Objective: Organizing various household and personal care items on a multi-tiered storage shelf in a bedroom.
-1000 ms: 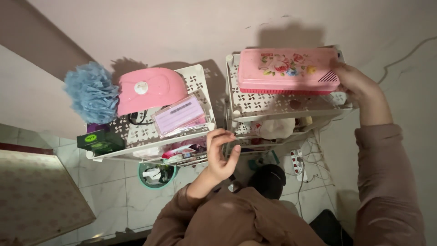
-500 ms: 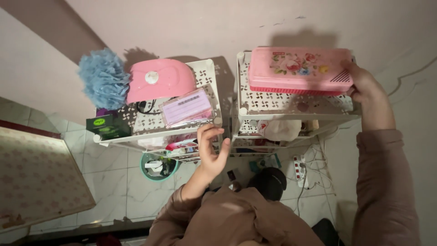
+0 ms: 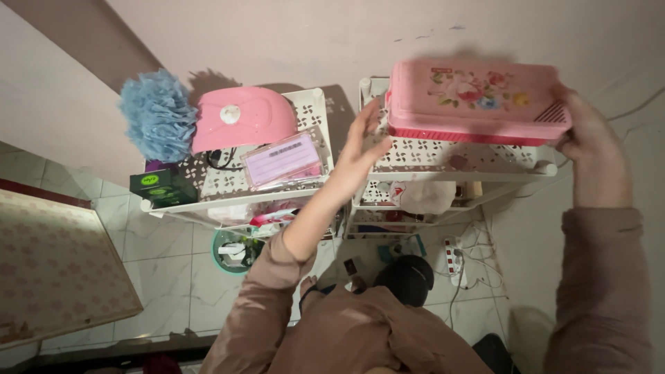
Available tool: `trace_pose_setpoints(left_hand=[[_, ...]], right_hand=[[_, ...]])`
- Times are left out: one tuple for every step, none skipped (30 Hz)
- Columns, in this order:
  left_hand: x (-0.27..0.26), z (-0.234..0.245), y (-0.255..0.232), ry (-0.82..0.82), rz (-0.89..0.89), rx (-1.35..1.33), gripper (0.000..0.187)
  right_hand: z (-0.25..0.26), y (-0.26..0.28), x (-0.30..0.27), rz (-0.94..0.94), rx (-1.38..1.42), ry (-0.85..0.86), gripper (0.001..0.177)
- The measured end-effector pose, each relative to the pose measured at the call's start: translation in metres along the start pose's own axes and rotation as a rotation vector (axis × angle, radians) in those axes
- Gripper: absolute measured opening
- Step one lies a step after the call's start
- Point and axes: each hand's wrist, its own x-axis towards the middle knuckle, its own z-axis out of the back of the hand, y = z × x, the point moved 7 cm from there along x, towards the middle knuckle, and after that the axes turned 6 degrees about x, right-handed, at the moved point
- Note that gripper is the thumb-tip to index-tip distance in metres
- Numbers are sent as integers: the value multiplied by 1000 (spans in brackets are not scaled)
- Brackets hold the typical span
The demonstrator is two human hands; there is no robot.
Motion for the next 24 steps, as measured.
trace_pose_setpoints(left_hand=[[11, -2, -3, 2, 0, -1, 73], [19, -5, 9, -3, 212, -176, 82], [25, -10, 20, -7, 424, -352, 91], [30, -12, 15, -4, 424, -353, 91], [32, -18, 13, 15, 499, -515, 95], [35, -25, 11, 36, 574, -677, 98], [34, -25, 14, 40, 574, -678, 98], [34, -26, 15, 27, 555, -778, 96], [34, -26, 16, 14, 536, -879, 94], [31, -26, 13, 16, 536, -878, 94], [29, -25, 8, 38, 500, -847, 92], [26, -25, 3, 58, 467, -816, 90], [22, -23, 3, 60, 469, -815, 90], [17, -21, 5, 41, 500, -792, 86], [12, -18, 6, 21, 531, -769, 82], [6, -16, 3, 23, 530, -768, 82], [0, -13, 0, 16, 522, -773, 80], [-6, -9, -3, 9, 514, -777, 78], [-12, -6, -8, 10, 515, -776, 78], [-18, -2, -12, 0, 533, -754, 77], [-24, 3, -16, -10, 552, -731, 76], [-30, 7, -21, -10, 552, -729, 76], [-37, 11, -23, -25, 589, -710, 76], [-44, 16, -25, -41, 626, -691, 75]], right_hand=[[-2, 5, -9, 1, 1, -2, 33], [-8, 13, -18, 37, 51, 54, 34], [-13, 22, -27, 72, 101, 110, 36], [-11, 23, -32, 73, 102, 107, 36], [-10, 24, -36, 57, 116, 116, 37], [-8, 24, -41, 41, 130, 124, 38], [-4, 22, -46, 42, 130, 120, 38], [0, 21, -51, 46, 119, 96, 37], [5, 19, -55, 50, 108, 71, 36], [3, 18, -62, 51, 109, 70, 36], [4, 17, -69, 44, 85, 35, 35], [4, 14, -76, 35, 61, 1, 35], [1, 12, -82, 35, 63, -1, 35], [-5, 10, -88, 31, 56, 33, 36], [-11, 9, -95, 26, 49, 67, 38], [-15, 6, -99, 28, 50, 66, 38], [-22, 3, -104, 20, 50, 114, 41], [-29, 0, -109, 12, 50, 161, 45], [-38, 0, -116, 12, 52, 161, 45], [-45, -5, -122, -65, 23, 134, 51], [-52, -10, -129, -143, -6, 107, 58], [-53, -15, -132, -143, -4, 108, 58], [-55, -23, -135, -185, 8, 113, 61], [-58, -31, -138, -227, 21, 120, 63]])
